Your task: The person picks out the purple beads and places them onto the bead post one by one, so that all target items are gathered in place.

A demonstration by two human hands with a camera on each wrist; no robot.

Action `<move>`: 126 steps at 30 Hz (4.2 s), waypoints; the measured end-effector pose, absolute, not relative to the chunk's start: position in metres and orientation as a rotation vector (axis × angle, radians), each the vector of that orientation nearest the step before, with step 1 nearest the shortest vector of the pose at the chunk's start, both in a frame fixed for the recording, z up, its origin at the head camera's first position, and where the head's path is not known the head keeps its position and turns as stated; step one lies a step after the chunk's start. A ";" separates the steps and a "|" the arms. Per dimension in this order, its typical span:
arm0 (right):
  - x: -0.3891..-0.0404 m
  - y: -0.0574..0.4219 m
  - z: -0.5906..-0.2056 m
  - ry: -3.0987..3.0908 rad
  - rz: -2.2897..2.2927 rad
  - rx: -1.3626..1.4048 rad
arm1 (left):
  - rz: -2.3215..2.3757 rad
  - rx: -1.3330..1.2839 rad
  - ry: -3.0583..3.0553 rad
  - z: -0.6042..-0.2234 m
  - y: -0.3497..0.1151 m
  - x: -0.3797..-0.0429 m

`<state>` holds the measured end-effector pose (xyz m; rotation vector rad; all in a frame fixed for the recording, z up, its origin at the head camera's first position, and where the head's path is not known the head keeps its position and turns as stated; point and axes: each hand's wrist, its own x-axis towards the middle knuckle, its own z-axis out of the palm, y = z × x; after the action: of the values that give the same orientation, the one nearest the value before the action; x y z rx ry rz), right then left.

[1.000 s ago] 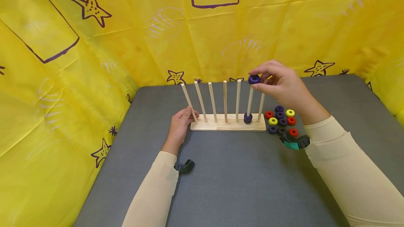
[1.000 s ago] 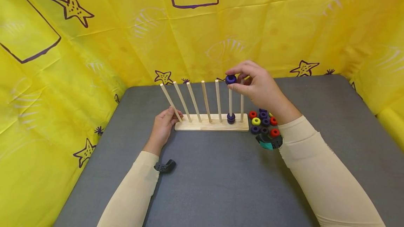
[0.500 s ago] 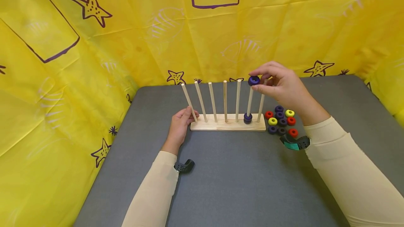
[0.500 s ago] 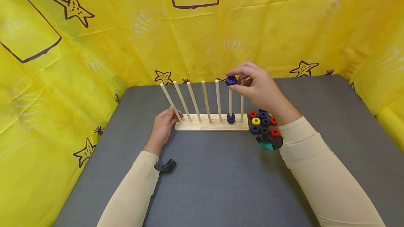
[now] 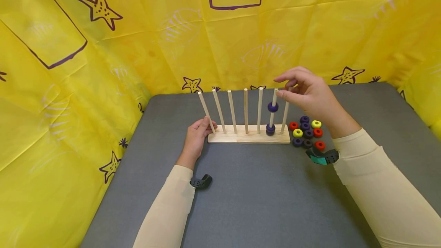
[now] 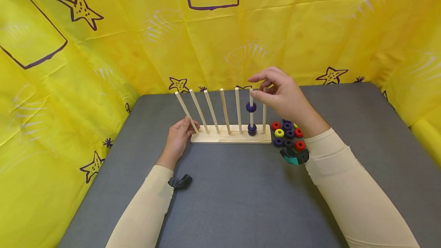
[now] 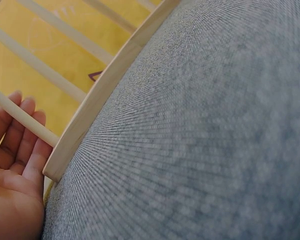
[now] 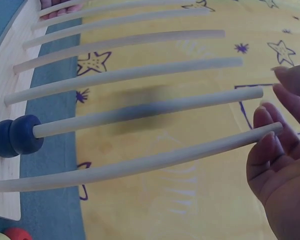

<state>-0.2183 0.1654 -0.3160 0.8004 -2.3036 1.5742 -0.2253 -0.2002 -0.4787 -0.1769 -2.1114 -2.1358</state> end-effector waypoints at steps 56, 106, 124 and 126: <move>-0.214 0.207 -0.352 -1.906 2.122 0.833 | -2.158 -0.185 -2.064 -0.481 -0.200 -0.226; -0.248 0.265 -0.461 -2.759 1.651 0.074 | -2.148 -0.182 -2.075 -0.481 -0.198 -0.228; -0.251 0.261 -0.472 -2.826 1.468 0.166 | -2.165 -0.191 -2.068 -0.477 -0.198 -0.229; -0.251 0.260 -0.471 -2.829 1.455 0.162 | -2.160 -0.188 -2.074 -0.477 -0.198 -0.230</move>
<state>-0.2515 0.2601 -0.4714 0.1622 -2.8286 1.4546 -0.2297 -0.1985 -0.4775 -0.1884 -2.0738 -2.1599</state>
